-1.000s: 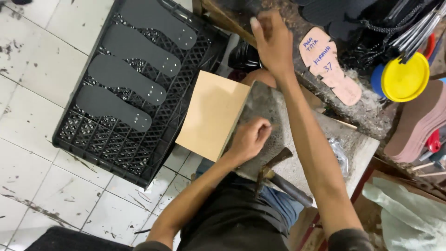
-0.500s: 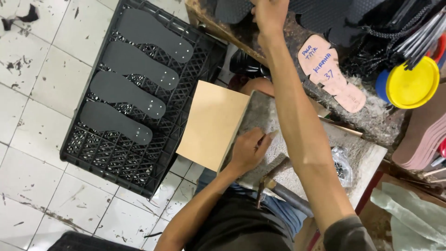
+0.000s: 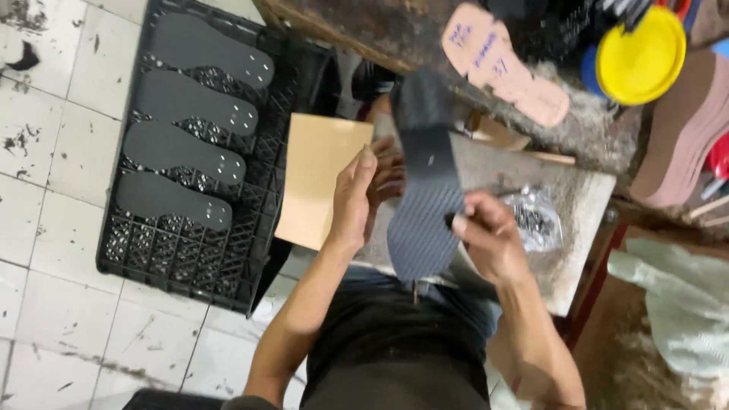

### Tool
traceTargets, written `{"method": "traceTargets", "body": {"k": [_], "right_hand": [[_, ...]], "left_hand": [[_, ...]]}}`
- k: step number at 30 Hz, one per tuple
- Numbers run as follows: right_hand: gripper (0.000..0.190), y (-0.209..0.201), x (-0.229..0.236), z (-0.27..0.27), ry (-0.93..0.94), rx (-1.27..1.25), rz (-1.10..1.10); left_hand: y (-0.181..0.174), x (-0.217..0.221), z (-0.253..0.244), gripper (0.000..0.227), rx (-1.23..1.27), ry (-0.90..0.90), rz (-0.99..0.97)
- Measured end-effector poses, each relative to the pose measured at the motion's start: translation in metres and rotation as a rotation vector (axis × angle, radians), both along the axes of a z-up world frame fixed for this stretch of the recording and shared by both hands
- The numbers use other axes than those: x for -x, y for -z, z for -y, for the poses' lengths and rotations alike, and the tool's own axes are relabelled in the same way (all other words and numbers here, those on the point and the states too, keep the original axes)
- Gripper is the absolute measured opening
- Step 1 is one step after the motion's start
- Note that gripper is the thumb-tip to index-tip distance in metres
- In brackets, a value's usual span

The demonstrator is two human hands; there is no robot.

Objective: Nailing heels to shoe soles using a hammer and small nails at a workbench in a factory setting.

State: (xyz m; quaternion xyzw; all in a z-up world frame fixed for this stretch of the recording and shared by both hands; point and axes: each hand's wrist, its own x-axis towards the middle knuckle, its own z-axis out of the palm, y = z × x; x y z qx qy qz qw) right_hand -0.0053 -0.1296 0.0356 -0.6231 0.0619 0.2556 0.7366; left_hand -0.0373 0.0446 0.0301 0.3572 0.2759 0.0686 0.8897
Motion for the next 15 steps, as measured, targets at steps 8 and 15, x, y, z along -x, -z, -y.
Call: {"method": "traceTargets", "body": {"k": [8, 15], "right_hand": [[0.035, -0.006, 0.039, 0.041, -0.143, 0.126, 0.034], [0.046, -0.001, 0.025, 0.045, 0.025, -0.022, 0.100]], "left_hand": [[-0.003, 0.017, 0.035, 0.023, 0.056, 0.225, -0.207], [-0.028, 0.022, 0.055, 0.030, -0.016, 0.415, -0.196]]}}
